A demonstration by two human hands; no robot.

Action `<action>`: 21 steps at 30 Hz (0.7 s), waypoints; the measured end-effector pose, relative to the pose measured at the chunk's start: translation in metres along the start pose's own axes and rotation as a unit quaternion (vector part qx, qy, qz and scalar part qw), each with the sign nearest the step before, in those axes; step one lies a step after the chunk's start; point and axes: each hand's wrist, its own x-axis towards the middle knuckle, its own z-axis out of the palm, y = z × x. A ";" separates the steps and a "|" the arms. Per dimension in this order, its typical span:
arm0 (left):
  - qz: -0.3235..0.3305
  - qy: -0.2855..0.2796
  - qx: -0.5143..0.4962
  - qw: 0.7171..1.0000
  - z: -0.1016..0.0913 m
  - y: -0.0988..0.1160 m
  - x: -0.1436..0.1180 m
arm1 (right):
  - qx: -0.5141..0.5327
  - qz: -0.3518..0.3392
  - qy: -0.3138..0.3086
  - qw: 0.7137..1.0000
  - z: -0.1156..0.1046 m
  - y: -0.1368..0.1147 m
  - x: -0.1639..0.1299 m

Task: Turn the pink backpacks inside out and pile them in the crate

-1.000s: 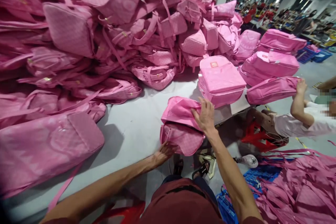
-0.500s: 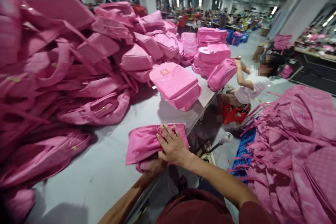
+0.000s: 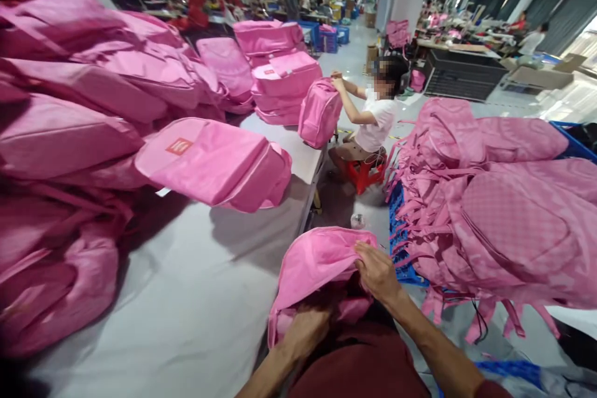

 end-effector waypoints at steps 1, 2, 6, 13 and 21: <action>0.035 0.027 -0.019 0.999 -0.010 0.005 0.014 | -0.026 0.021 0.014 0.999 -0.007 0.005 -0.008; 0.072 0.066 -0.032 0.995 -0.020 0.009 0.030 | -0.055 0.038 0.025 0.997 -0.013 0.011 -0.014; 0.072 0.211 -0.020 0.975 -0.036 0.000 0.100 | -0.152 0.096 0.037 0.983 -0.024 0.040 -0.026; 0.009 0.215 -0.047 0.976 0.004 -0.062 0.203 | -0.176 0.104 0.025 0.978 -0.010 0.099 -0.008; -0.082 0.181 -0.293 0.935 0.004 -0.115 0.272 | -0.016 0.220 -0.106 0.970 0.030 0.197 0.032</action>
